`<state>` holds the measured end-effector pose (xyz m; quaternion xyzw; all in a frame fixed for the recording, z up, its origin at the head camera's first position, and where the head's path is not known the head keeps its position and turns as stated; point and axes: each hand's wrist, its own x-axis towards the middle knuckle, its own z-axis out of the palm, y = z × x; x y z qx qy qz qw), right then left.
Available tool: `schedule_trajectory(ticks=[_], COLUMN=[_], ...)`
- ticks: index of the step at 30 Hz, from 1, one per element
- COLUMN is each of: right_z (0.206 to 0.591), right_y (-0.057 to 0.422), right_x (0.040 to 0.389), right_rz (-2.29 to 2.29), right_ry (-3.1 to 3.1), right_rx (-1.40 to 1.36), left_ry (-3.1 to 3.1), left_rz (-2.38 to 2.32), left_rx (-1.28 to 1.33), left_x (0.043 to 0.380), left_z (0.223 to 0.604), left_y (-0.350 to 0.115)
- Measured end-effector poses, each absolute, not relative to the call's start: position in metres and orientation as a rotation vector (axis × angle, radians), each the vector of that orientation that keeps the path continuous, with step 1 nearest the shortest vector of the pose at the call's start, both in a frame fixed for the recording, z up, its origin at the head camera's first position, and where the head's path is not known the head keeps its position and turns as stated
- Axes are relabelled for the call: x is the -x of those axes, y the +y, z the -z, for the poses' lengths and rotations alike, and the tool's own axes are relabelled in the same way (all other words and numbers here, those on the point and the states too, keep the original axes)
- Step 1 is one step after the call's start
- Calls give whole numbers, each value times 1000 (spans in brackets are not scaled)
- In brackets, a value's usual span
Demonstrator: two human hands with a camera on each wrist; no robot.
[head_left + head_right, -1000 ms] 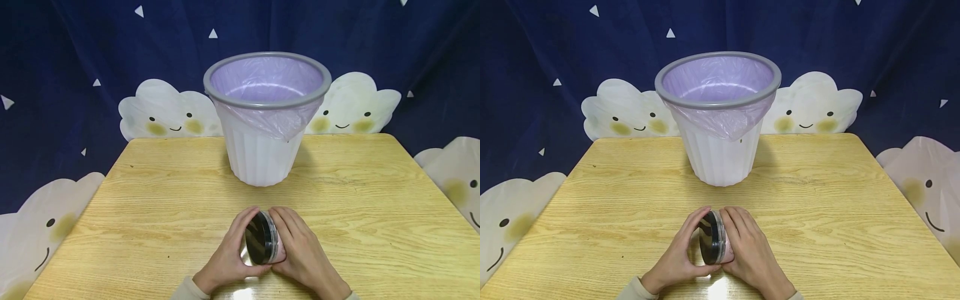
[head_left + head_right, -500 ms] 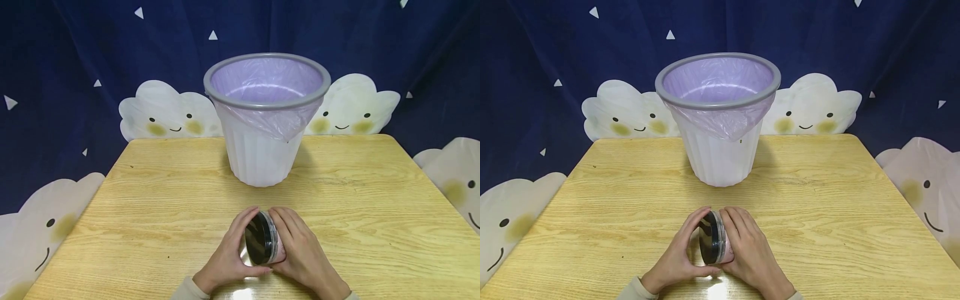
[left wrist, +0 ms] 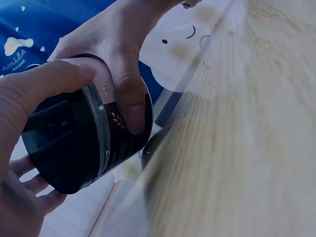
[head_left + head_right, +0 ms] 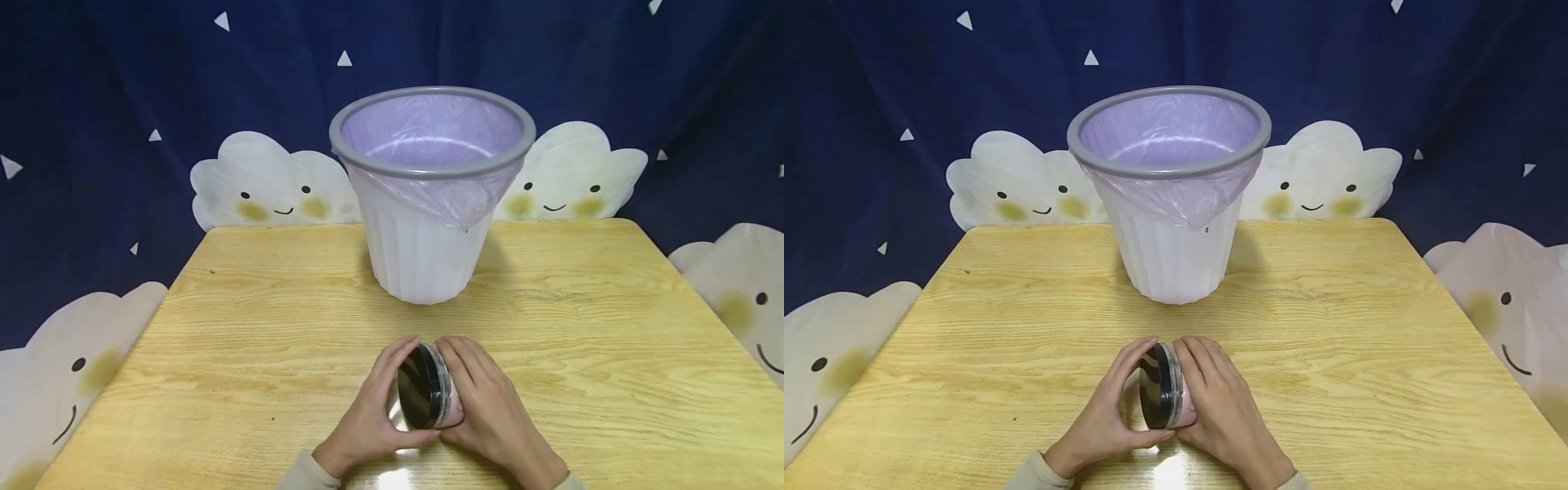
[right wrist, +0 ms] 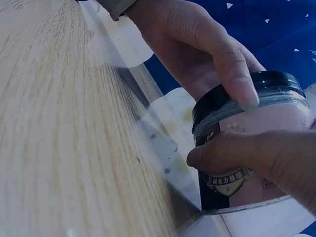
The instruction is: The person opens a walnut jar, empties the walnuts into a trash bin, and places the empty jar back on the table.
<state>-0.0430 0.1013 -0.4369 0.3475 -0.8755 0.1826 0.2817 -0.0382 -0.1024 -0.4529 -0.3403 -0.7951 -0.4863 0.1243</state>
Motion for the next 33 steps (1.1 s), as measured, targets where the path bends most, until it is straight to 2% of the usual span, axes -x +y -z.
schedule_trajectory(ticks=[33], right_z=[438], right_y=[102], right_x=[42], right_rz=[-513], right_ry=[-2363], right_rx=[-928], left_ry=[-2330], left_rz=[1407], left_rx=[958], left_x=[36], left_z=[453], left_y=[-102])
